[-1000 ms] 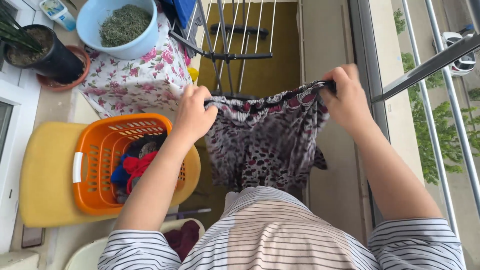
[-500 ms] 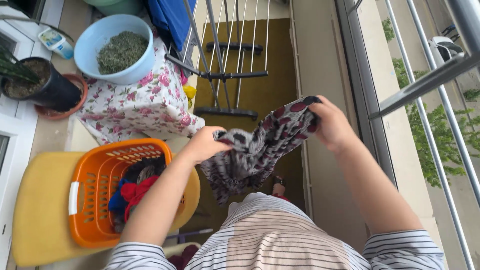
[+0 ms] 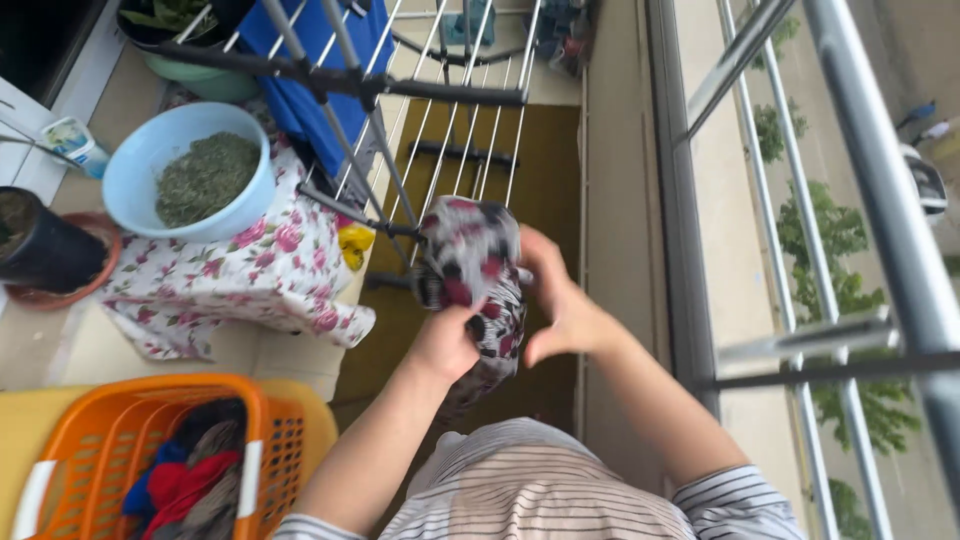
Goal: Hanging wet laundry on a drying rack on a balcony.
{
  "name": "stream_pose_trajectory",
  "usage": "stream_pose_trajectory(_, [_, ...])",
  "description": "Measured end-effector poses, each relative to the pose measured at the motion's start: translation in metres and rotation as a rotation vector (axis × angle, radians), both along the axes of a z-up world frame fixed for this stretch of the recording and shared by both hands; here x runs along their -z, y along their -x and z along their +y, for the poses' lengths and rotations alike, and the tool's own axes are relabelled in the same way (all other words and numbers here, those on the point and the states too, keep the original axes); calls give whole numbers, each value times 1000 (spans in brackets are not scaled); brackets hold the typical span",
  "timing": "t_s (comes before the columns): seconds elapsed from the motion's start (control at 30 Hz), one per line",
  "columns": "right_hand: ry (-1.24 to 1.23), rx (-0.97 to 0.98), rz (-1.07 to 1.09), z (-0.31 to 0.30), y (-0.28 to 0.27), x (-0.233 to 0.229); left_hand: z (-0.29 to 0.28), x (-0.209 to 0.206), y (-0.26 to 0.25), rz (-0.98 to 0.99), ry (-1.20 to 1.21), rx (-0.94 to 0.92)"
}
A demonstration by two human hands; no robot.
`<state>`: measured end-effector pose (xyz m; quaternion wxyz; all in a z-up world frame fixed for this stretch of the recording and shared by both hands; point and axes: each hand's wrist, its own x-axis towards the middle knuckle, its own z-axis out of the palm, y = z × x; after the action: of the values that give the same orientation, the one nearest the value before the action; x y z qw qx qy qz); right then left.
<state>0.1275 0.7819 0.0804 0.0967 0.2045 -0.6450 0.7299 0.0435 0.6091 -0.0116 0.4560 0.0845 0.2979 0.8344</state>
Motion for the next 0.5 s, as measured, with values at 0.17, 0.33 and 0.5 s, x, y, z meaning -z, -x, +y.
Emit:
stream_pose_trajectory(0.17, [-696,106,-282,34,42,107,0,-121,23,211,-488,-415])
stream_pose_trajectory(0.33, [-1031,497,-500,104,77,163,-32,-187,58,423,-436,-798])
stream_pose_trajectory(0.5, [-956,553,-682,218,107,104,-39,-153,102,426,-333,-865])
